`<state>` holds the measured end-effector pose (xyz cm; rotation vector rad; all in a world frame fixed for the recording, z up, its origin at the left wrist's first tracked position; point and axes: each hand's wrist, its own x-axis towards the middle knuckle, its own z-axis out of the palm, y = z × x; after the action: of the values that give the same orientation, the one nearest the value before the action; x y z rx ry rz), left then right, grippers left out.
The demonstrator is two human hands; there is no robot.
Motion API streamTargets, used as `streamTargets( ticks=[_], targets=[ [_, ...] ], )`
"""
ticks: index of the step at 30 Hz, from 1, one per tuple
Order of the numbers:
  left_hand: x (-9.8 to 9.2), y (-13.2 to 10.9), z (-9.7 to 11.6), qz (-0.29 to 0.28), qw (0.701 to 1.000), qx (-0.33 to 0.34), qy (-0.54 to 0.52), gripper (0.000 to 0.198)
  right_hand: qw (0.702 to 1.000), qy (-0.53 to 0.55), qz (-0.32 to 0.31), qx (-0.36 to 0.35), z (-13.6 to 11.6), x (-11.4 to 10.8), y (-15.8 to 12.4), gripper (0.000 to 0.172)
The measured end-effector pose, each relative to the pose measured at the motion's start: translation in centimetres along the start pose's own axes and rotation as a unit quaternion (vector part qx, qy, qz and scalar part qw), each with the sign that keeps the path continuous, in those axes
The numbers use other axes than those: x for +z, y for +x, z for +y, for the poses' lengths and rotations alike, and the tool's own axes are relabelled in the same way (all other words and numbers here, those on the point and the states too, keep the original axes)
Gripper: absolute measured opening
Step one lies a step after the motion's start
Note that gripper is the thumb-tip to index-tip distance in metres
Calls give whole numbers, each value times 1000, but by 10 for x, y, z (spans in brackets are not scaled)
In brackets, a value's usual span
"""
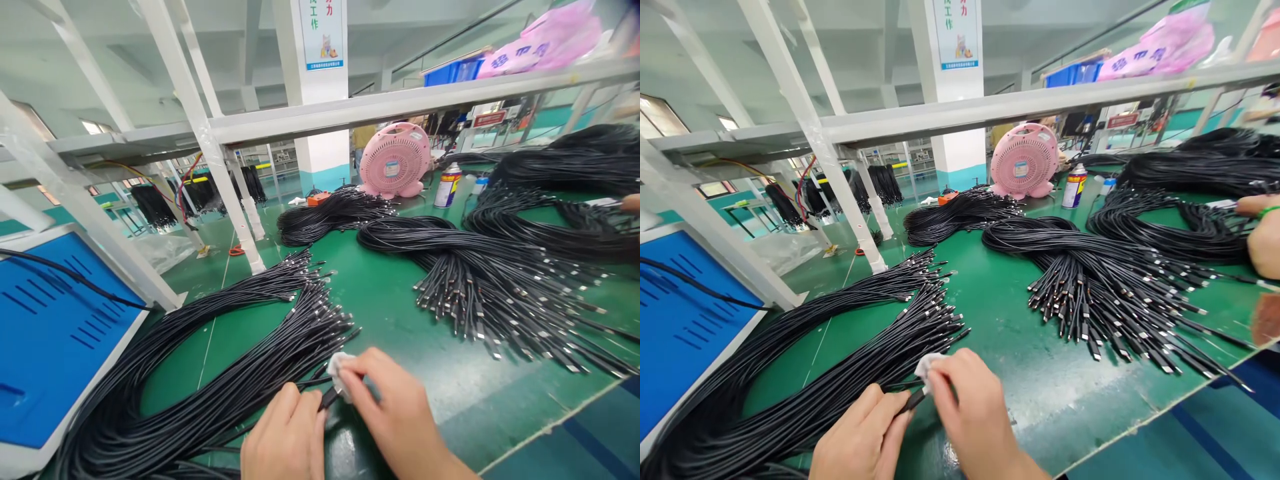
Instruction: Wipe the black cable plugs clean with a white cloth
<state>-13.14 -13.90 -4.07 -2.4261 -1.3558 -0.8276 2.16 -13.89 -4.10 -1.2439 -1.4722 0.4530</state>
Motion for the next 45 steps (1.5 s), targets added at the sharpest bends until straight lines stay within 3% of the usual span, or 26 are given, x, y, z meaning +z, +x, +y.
streamTargets(
  ticks=[1,3,5,9,12,17,22,28,32,35,37,39,41,43,45],
  targets=[
    [0,0,-1,-2,1000,-5,-17,30,994,55,-12,90,-2,-3,4,17],
    [0,0,-4,-4,998,-28,-63,24,955,183,-37,231,-5,-9,8,22],
    [0,0,-7,-16,991,-53,-125,20,914,282,-43,289,-5,-10,6,27],
    [-5,3,-9,-38,971,-66,-228,15,884,362,-29,294,-3,-3,-7,25],
    [-12,9,-8,-46,967,-75,-240,15,898,350,-37,266,-4,2,-13,22],
    [-23,18,-7,-126,962,-68,-231,15,938,272,-68,206,-12,4,-9,23],
    [-26,19,-9,-118,951,-97,-268,15,928,282,-89,228,-14,6,-6,28],
    [-28,24,-8,-169,926,-136,-308,20,915,310,-95,241,-14,7,-5,29],
    [-23,23,-12,-193,884,-214,-367,27,925,280,-93,241,-14,7,-3,30],
    [-17,19,-15,-192,841,-270,-428,34,907,316,-72,270,-11,7,-3,30],
    [-15,18,-16,-199,831,-274,-441,36,893,348,-64,278,-11,7,-2,31],
    [-13,17,-16,-205,841,-260,-428,35,890,352,-82,278,-13,7,-1,33],
    [-12,17,-13,-187,873,-229,-389,29,893,340,-104,276,-17,6,2,34],
    [-11,17,-9,-116,924,-182,-316,16,896,332,-105,275,-20,6,6,34],
    [-11,16,-4,8,973,-94,-211,13,900,323,-99,276,-22,7,8,34]
  ],
)
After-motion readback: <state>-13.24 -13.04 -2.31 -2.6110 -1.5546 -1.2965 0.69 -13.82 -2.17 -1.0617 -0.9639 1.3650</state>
